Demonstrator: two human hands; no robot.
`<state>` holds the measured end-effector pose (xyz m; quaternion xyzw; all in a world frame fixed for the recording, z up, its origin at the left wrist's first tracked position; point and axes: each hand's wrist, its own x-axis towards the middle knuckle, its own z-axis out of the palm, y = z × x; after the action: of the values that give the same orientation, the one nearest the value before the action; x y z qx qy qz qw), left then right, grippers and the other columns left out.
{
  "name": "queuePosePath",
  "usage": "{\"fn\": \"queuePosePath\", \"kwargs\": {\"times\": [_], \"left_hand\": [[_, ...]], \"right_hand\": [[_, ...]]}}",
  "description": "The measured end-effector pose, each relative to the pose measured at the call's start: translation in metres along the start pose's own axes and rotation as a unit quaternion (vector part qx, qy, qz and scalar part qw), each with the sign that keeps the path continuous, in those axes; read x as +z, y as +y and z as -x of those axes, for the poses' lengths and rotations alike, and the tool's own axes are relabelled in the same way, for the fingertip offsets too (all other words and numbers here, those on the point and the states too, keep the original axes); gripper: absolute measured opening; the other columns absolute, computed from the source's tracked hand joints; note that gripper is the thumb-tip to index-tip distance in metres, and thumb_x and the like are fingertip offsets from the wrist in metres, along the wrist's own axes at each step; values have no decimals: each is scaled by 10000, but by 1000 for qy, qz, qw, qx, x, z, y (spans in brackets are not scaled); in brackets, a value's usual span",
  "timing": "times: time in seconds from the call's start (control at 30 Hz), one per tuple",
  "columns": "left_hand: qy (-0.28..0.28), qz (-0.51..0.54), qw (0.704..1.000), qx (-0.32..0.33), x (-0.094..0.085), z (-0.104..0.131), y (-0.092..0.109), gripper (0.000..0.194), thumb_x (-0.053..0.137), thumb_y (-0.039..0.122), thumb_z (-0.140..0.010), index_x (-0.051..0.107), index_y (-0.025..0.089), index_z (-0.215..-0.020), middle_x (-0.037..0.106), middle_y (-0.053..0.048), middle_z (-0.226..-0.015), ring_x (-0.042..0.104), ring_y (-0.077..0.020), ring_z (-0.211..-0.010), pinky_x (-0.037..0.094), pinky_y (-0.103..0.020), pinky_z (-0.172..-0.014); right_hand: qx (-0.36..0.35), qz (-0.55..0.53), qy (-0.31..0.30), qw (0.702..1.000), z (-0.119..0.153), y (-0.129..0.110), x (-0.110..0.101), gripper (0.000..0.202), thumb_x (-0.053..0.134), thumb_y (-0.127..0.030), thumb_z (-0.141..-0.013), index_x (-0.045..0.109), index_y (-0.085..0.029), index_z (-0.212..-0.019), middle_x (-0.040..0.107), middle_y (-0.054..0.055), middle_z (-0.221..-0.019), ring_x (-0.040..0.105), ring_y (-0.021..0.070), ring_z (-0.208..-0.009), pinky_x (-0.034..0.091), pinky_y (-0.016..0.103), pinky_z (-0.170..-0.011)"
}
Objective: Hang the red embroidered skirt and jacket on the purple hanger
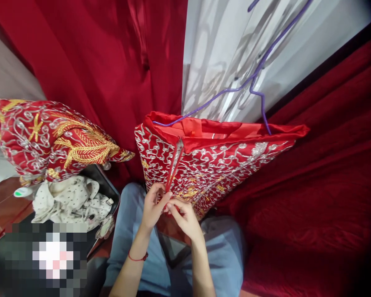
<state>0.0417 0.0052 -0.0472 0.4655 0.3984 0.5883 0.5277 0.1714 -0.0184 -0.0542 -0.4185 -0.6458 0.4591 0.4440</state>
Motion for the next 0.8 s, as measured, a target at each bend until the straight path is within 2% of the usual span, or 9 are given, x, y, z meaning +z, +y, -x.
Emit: {"fn": "queuePosePath", "kwargs": {"times": [0.1, 0.23, 0.33, 0.4, 0.47, 0.53, 0.63, 0.7, 0.8], "left_hand": [[10, 14, 1000, -24, 1, 0, -3, 220, 689, 389, -869, 574, 205, -906, 549, 61, -705, 405, -34, -451, 351, -154, -421], [75, -25, 997, 1, -4, -3, -5, 234, 710, 396, -847, 626, 191, -924, 598, 36, -708, 533, -59, -556, 447, -150, -529], [106, -53, 992, 34, -8, -6, -3, 241, 721, 388, -839, 622, 181, -909, 678, -10, -810, 660, -114, -744, 534, -202, -724], [95, -54, 994, 25, -7, -6, -1, 254, 688, 409, -867, 601, 183, -942, 696, -23, -829, 683, -133, -735, 551, -232, -716], [72, -53, 996, 7, -4, -3, 0, 263, 647, 431, -897, 585, 191, -986, 679, -4, -772, 645, -115, -607, 524, -217, -597], [61, -59, 996, 6, 1, 1, 1, 262, 630, 437, -911, 592, 198, -1012, 667, 3, -759, 622, -107, -592, 496, -206, -570], [54, -53, 997, 22, 7, 7, 5, 258, 607, 428, -931, 610, 202, -1056, 673, -12, -810, 619, -107, -670, 499, -207, -642], [42, -28, 999, 18, 11, 11, 9, 278, 587, 435, -943, 593, 205, -1100, 644, 7, -754, 553, -88, -581, 462, -196, -570], [42, 10, 999, 5, 14, 16, 14, 263, 592, 448, -937, 554, 212, -1046, 544, 58, -627, 441, -66, -478, 372, -176, -471]], "right_hand": [[9, 3, -52, 999, 0, 0, 2, 253, 471, -263, -995, 657, -198, -836, 665, 10, -803, 615, 129, -746, 471, 237, -737], [-7, 77, -82, 994, 3, -12, -3, 281, 403, -151, -977, 674, -202, -924, 652, -1, -803, 604, 121, -729, 471, 243, -757], [-5, 107, -27, 994, 10, -28, -8, 312, 374, -166, -998, 598, -218, -1210, 677, 12, -912, 620, 116, -729, 493, 251, -778], [-1, 120, 53, 991, 13, -38, -9, 336, 395, -216, -1014, 496, -222, -1335, 697, 43, -1017, 662, 130, -806, 513, 270, -831], [-8, 145, 144, 979, 12, -46, -8, 275, 480, -256, -994, 540, -224, -1261, 708, 69, -1063, 686, 165, -922, 518, 303, -893], [-12, 122, 195, 973, 6, -54, -8, 146, 565, -287, -959, 616, -224, -1080, 729, 71, -1007, 700, 184, -908, 543, 315, -860], [0, -27, 179, 984, -13, -68, -8, 122, 609, -325, -936, 632, -216, -984, 744, 45, -859, 706, 166, -736, 584, 311, -745], [-12, -101, 170, 980, -27, -76, -8, 130, 623, -322, -927, 632, -210, -993, 749, 41, -865, 704, 153, -732, 591, 319, -771], [-36, -106, 181, 977, -43, -84, -6, 133, 644, -307, -911, 638, -208, -999, 752, 35, -902, 663, 114, -667, 574, 280, -723]]}}
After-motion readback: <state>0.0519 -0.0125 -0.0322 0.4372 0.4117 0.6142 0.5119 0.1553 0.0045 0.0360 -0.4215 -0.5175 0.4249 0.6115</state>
